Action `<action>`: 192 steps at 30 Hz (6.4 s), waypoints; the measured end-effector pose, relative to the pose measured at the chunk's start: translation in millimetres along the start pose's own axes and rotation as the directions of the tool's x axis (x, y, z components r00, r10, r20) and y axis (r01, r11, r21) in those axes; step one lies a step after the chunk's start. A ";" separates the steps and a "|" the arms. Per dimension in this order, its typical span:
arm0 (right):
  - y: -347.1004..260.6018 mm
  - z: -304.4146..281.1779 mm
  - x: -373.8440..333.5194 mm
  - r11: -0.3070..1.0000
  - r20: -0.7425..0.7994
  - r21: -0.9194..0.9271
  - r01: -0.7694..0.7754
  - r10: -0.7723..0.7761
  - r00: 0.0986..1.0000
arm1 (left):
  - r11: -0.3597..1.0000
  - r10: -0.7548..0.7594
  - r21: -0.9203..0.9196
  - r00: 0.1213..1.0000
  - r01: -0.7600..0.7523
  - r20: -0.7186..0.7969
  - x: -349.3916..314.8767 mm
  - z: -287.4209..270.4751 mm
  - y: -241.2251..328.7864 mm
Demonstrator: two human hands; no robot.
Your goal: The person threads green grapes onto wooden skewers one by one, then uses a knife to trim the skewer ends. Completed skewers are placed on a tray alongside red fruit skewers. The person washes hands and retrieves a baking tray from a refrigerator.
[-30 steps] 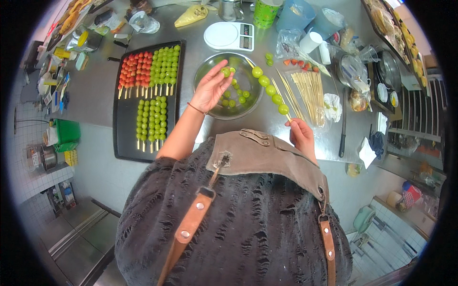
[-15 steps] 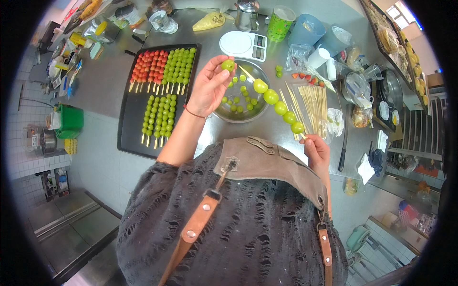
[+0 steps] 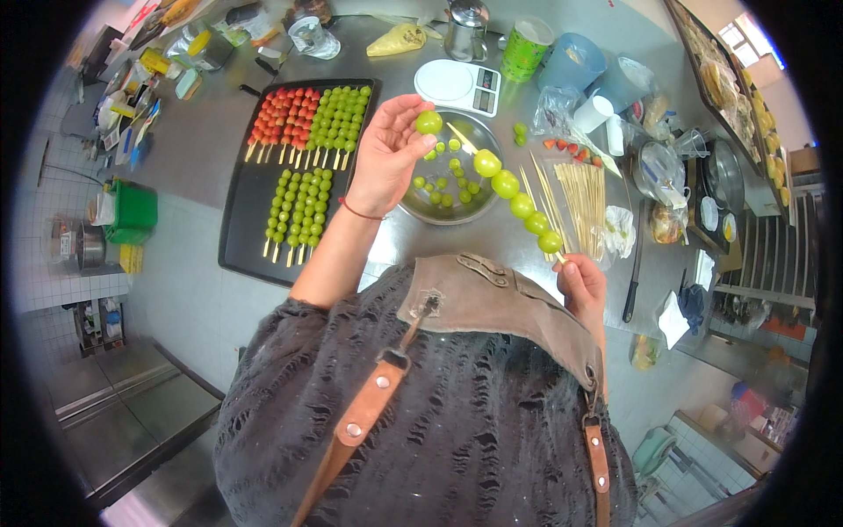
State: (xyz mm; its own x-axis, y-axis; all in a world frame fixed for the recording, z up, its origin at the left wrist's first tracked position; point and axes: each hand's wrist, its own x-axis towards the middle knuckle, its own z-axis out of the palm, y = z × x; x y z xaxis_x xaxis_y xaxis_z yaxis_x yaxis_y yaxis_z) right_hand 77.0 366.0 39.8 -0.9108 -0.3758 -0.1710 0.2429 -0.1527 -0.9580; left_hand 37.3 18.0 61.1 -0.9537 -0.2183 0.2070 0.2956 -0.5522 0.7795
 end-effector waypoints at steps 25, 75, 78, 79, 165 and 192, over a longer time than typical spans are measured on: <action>94.0 -41.4 -8.6 0.898 -0.265 0.384 -0.215 0.330 0.906 | 0.743 -0.379 -0.523 0.907 0.418 0.186 1.9 -28.6 -56.4; 93.0 -57.5 -33.3 0.935 -0.424 0.214 -0.283 0.350 0.835 | -0.254 -0.286 0.966 0.951 0.041 -0.115 86.3 -144.7 -254.4; 82.6 -52.5 -25.4 0.948 -0.380 0.175 -0.265 0.314 0.870 | 0.487 -0.354 0.801 0.917 0.348 -0.183 80.7 -124.4 -236.1; 78.5 -49.8 -21.5 0.947 -0.371 0.169 -0.273 0.318 0.872 | 0.709 -0.422 0.523 0.879 0.472 -0.221 76.6 -114.1 -225.8; 85.5 -39.4 55.9 0.950 -0.207 0.183 -0.252 0.287 0.935 | -0.047 -0.299 0.998 0.953 0.036 -0.048 40.0 -163.8 -215.0; 27.0 -7.5 35.2 0.978 0.060 -0.051 -0.204 0.207 0.976 | 0.724 -0.389 -0.607 0.921 0.328 0.034 27.7 -68.9 -80.4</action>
State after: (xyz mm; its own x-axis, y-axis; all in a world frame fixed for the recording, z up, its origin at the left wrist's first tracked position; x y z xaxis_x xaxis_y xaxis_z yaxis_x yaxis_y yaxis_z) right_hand 49.0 355.6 6.3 -0.8188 -0.4537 -0.3516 0.4066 -0.0262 -0.9132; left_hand -9.0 0.9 -36.6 -0.9949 0.0410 -0.0922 -0.0649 -0.9596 0.2738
